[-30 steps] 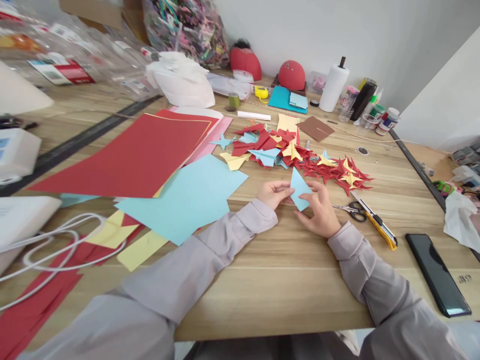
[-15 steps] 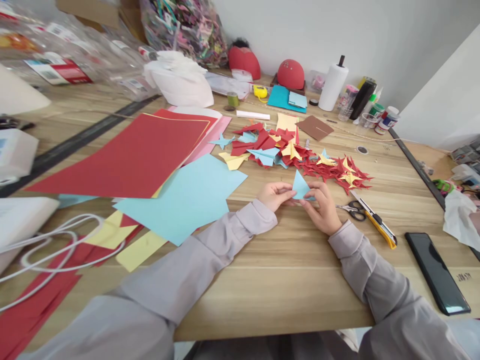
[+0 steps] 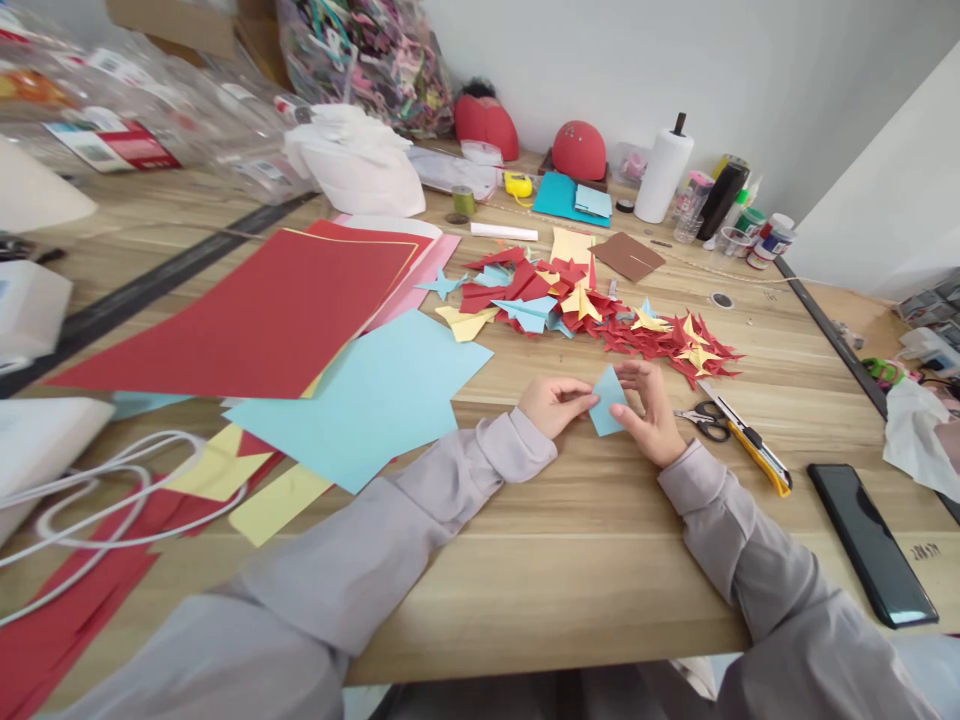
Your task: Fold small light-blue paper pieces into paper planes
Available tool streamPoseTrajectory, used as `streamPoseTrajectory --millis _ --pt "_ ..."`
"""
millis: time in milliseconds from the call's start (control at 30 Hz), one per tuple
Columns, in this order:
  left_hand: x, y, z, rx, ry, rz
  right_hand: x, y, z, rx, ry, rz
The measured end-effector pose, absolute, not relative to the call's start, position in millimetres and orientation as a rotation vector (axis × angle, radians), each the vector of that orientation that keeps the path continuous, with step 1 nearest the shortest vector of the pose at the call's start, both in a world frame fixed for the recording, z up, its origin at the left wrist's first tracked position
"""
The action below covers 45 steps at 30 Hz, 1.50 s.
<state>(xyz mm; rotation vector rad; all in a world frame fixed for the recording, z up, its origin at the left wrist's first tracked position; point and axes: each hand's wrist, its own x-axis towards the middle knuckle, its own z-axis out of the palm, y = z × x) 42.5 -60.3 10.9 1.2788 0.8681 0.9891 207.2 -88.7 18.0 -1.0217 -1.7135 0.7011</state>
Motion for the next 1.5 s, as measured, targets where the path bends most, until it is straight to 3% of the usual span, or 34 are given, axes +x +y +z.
streamPoseTrajectory --millis 133,567,1167,1500 --pt "42 -64 10 1.579 0.906 0.924 201 -87 19 -1.113 -1.568 1.041" --pt "40 -64 11 1.612 0.841 0.816 196 -92 26 -1.214 -1.278 1.268" --pt "42 -67 11 1.624 0.895 0.923 196 -90 24 -1.132 -1.565 0.978" --pt "38 -67 19 1.639 0.876 0.851 203 -83 10 -1.245 -1.050 1.189"
